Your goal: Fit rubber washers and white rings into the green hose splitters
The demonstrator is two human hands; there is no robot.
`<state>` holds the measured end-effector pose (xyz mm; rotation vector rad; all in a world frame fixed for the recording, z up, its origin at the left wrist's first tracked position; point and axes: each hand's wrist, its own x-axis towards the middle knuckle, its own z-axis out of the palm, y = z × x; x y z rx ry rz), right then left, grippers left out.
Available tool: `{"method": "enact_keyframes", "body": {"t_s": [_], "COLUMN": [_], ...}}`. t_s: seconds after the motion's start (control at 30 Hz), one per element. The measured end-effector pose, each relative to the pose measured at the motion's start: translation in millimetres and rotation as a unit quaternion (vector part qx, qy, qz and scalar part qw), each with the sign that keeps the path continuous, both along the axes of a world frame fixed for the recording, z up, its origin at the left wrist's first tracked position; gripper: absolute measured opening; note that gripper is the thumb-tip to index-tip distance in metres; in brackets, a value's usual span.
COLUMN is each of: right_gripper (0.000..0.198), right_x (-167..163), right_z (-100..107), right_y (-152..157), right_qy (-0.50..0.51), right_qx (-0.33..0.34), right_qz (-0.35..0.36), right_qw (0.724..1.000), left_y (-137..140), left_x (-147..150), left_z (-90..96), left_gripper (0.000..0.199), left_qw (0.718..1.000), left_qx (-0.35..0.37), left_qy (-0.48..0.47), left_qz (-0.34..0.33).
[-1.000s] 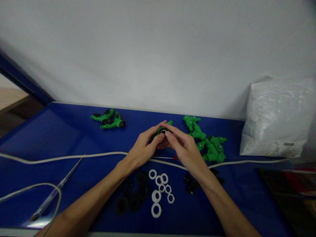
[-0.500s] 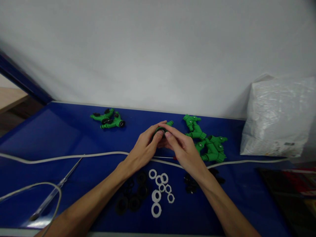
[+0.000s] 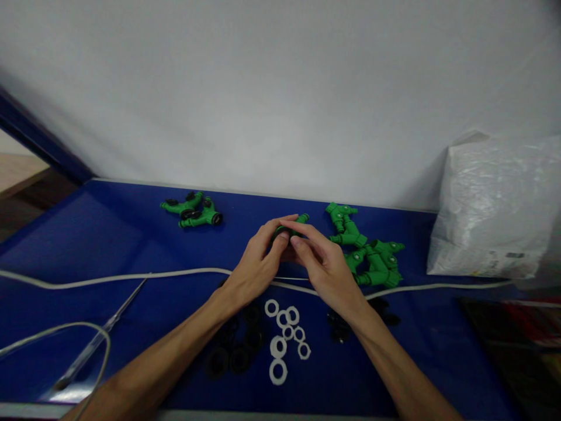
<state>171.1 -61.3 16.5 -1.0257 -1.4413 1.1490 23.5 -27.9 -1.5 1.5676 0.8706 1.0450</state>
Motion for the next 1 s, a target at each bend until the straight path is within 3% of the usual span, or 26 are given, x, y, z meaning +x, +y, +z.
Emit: {"method": "enact_keyframes", "body": {"t_s": [0.43, 1.0], "right_gripper": [0.029, 0.029], "right_x": [-0.6, -1.1], "right_z": [3.3, 5.7], "right_y": [-0.7, -1.0], "right_qy": [0.064, 0.036], "right_qx": [-0.047, -0.037], "right_qz": [0.001, -0.011], "right_qw": [0.997, 0.999], "left_y": [6.4, 3.4], "left_x": [-4.6, -6.0], "left_z": [5.5, 5.7], "left_gripper": [0.043, 0.042], "left_qw": [0.999, 0.999], "left_qx": [0.029, 0.015], "left_qy": [0.031, 0.002], "left_qz": [-0.024, -0.031]}}
